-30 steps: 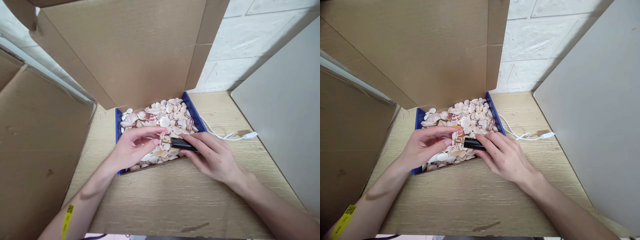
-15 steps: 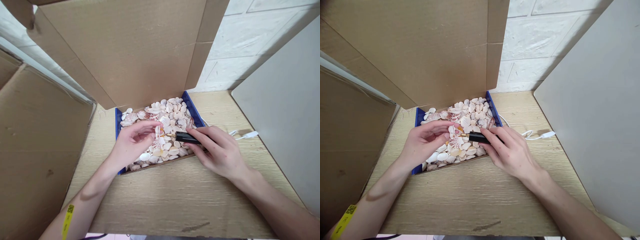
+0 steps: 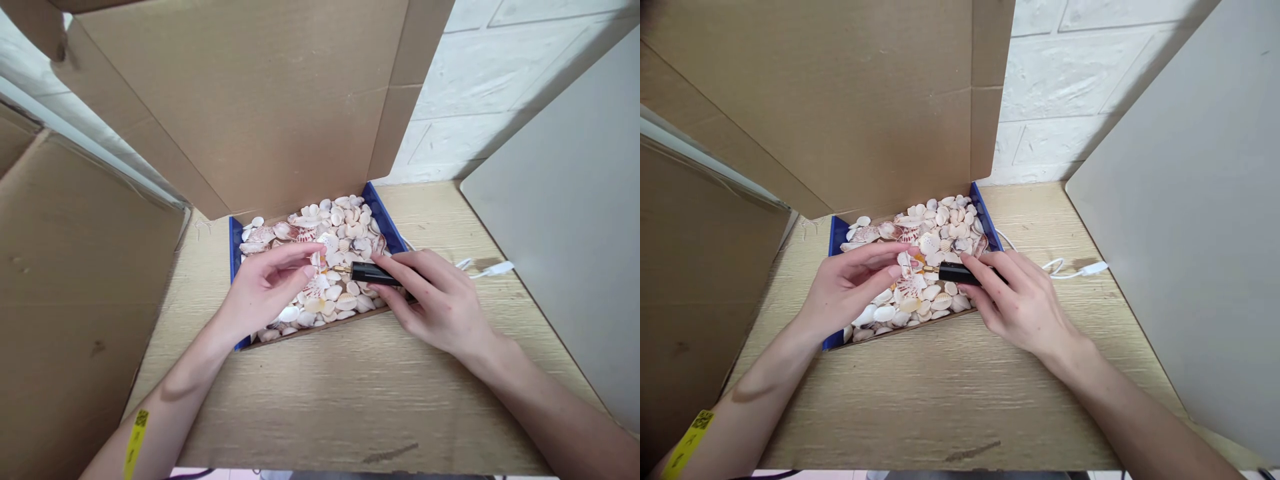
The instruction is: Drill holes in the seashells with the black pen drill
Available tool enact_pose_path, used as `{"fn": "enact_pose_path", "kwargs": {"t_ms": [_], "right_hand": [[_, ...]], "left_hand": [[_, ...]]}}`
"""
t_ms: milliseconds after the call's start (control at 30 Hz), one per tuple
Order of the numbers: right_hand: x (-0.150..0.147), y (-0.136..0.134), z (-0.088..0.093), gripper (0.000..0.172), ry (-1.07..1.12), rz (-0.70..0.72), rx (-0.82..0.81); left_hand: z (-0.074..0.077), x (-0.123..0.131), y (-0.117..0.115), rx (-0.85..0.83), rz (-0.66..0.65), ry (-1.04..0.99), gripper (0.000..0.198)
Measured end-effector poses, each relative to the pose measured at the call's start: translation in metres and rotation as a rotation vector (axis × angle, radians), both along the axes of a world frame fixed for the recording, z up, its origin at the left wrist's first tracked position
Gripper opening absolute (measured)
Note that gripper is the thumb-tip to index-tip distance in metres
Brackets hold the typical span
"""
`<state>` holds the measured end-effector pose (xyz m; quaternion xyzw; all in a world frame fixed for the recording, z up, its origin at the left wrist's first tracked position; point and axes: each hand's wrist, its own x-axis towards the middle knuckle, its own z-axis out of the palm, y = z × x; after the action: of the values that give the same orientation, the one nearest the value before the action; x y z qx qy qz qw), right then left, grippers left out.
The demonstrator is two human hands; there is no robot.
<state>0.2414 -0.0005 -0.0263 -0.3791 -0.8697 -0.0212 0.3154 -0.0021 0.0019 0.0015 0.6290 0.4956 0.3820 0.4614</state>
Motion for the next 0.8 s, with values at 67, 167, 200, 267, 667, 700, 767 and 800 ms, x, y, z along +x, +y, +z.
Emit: {"fn": "enact_pose_path", "kwargs": {"t_ms": [67, 167, 200, 267, 667, 700, 767, 800], "right_hand": [[0.000, 0.000, 0.001, 0.044, 0.000, 0.000, 0.002], [0.000, 0.000, 0.003, 0.046, -0.005, -0.005, 0.016], [0.000, -0.001, 0.005, 0.046, -0.006, -0.009, 0.028], [0.000, -0.001, 0.007, 0.047, -0.001, -0.021, 0.072], [0.001, 0.001, 0.008, 0.047, 0.035, -0.045, 0.128], [0.001, 0.001, 0.007, 0.047, 0.032, -0.044, 0.118], [0.001, 0.001, 0.006, 0.047, 0.027, -0.039, 0.102], [0.001, 0.002, 0.005, 0.047, 0.026, -0.037, 0.095]], "left_hand": [[0.000, 0.000, 0.000, -0.006, 0.010, -0.006, 0.023], [-0.001, 0.000, 0.000, -0.028, 0.026, -0.025, 0.023], [-0.002, 0.000, 0.000, -0.036, 0.026, -0.033, 0.025], [-0.003, 0.000, 0.000, -0.059, 0.015, -0.033, 0.028], [-0.004, -0.003, -0.001, -0.059, -0.105, 0.111, 0.026], [-0.004, -0.002, 0.000, -0.059, -0.105, 0.113, 0.027], [-0.004, -0.001, 0.000, -0.059, -0.108, 0.113, 0.026], [-0.003, -0.001, 0.000, -0.060, -0.110, 0.113, 0.025]]}}
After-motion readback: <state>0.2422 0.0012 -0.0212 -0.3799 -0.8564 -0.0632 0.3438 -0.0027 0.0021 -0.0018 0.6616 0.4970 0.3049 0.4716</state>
